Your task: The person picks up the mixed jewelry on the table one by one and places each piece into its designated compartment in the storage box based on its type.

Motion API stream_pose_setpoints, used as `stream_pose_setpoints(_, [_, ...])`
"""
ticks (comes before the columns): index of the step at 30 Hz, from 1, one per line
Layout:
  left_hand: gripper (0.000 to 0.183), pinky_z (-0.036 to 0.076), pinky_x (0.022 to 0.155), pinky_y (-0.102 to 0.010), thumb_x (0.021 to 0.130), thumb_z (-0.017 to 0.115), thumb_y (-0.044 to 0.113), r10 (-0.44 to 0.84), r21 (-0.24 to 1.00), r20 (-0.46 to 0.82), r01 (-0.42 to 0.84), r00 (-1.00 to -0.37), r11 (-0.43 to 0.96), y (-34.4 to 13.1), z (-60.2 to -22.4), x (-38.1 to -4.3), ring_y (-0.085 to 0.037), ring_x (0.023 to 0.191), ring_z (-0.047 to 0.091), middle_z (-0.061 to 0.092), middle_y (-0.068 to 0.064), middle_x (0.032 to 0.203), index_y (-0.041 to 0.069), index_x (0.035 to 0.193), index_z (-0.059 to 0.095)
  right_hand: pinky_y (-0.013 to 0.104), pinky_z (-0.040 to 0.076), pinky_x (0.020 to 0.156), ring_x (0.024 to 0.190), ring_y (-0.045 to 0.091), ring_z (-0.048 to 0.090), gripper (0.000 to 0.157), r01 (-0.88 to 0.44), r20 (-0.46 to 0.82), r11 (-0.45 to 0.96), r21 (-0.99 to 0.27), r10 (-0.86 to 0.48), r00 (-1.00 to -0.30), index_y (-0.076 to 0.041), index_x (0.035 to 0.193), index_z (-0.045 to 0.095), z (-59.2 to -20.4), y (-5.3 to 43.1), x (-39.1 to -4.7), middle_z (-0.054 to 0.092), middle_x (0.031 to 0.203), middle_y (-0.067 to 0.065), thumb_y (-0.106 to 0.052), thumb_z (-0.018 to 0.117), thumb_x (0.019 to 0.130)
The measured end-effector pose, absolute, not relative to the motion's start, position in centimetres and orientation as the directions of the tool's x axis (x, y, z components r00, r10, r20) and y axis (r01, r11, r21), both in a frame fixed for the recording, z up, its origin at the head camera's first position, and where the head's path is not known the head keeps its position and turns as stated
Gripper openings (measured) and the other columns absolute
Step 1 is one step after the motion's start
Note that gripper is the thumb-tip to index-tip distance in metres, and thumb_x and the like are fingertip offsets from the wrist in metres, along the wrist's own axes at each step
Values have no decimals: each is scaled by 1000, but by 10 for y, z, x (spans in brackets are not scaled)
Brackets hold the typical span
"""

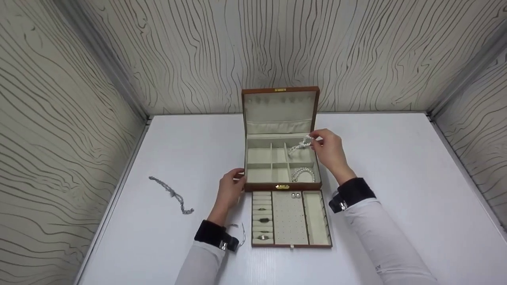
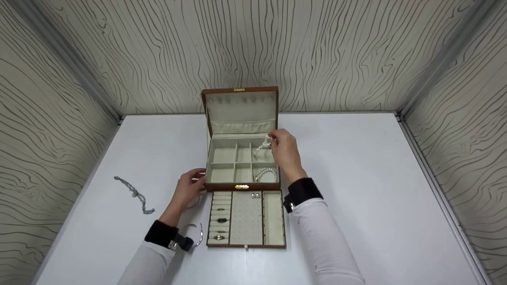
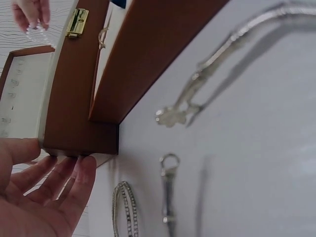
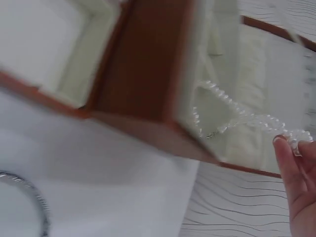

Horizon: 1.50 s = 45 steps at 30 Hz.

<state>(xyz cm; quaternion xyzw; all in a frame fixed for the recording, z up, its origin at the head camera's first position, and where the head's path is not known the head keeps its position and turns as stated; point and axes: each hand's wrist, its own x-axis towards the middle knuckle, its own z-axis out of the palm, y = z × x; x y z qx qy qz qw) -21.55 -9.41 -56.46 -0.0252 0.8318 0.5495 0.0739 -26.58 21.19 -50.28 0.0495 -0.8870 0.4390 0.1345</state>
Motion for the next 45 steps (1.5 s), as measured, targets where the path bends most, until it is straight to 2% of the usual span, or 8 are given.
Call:
stream_pose_setpoints(10, [33,57,71,-31,98,59,9,31,914,-129,-107,-991,393,-93,-565,-214,-19,88,64,64,-12,110,1,130,59,43,55,80,93,30,65,17,-226,245,749,-623,-87,-966,2,106,71,-528,213,-265,68,100,15,3,66,89])
stream_pose_setpoints(18, [33,58,73,-35,98,58,8,36,916,-132,-108,-991,385,-93,-565,-215,-20,89,63,63,-13,109,0,130,59,45,53,79,90,31,66,11,-269,252,800,-536,-152,-956,1,97,74,-532,206,-267,71,95,14,2,68,88])
stream_pose_setpoints(23, [33,58,72,-34,98,58,8,38,915,-125,-101,-991,390,-93,-564,-215,-19,87,64,64,-13,109,0,130,58,47,52,85,94,35,66,21,-307,252,829,-467,-208,-945,3,102,74,-535,202,-270,71,99,17,10,63,86])
stream_pose_setpoints(28, [33,57,72,-33,98,58,8,39,915,-131,-106,-991,389,-94,-565,-215,-19,88,64,63,-13,110,0,130,58,55,34,106,115,38,58,50,-351,151,858,-374,-317,-936,3,126,62,-538,201,-271,63,124,20,16,58,78])
stream_pose_setpoints(31, [33,57,72,-33,98,58,8,43,918,-130,-104,-991,383,-94,-566,-215,-21,88,64,63,-14,111,-1,130,58,60,20,112,128,36,48,56,-361,55,871,-332,-364,-930,2,138,51,-540,201,-269,52,140,21,11,60,83])
stream_pose_setpoints(34, [33,57,72,-33,98,58,8,47,922,-129,-102,-990,375,-94,-566,-215,-21,90,64,63,-15,111,-1,130,58,62,13,114,135,35,40,58,-363,-21,878,-311,-389,-921,0,144,44,-542,201,-267,42,148,21,6,60,88])
stream_pose_setpoints(39, [34,57,73,-31,98,57,9,53,921,-135,-106,-989,374,-94,-566,-215,-21,92,64,63,-14,112,0,132,57,63,2,113,139,37,34,56,-349,-92,869,-350,-403,-910,-2,148,40,-542,200,-265,37,151,20,2,54,94])
stream_pose_setpoints(45, [35,57,74,-30,99,58,10,50,916,-142,-112,-989,387,-95,-567,-215,-20,91,64,62,-13,113,1,133,57,61,-8,113,134,34,43,60,-329,-141,856,-399,-412,-900,-4,142,50,-540,199,-263,53,141,13,14,48,85])
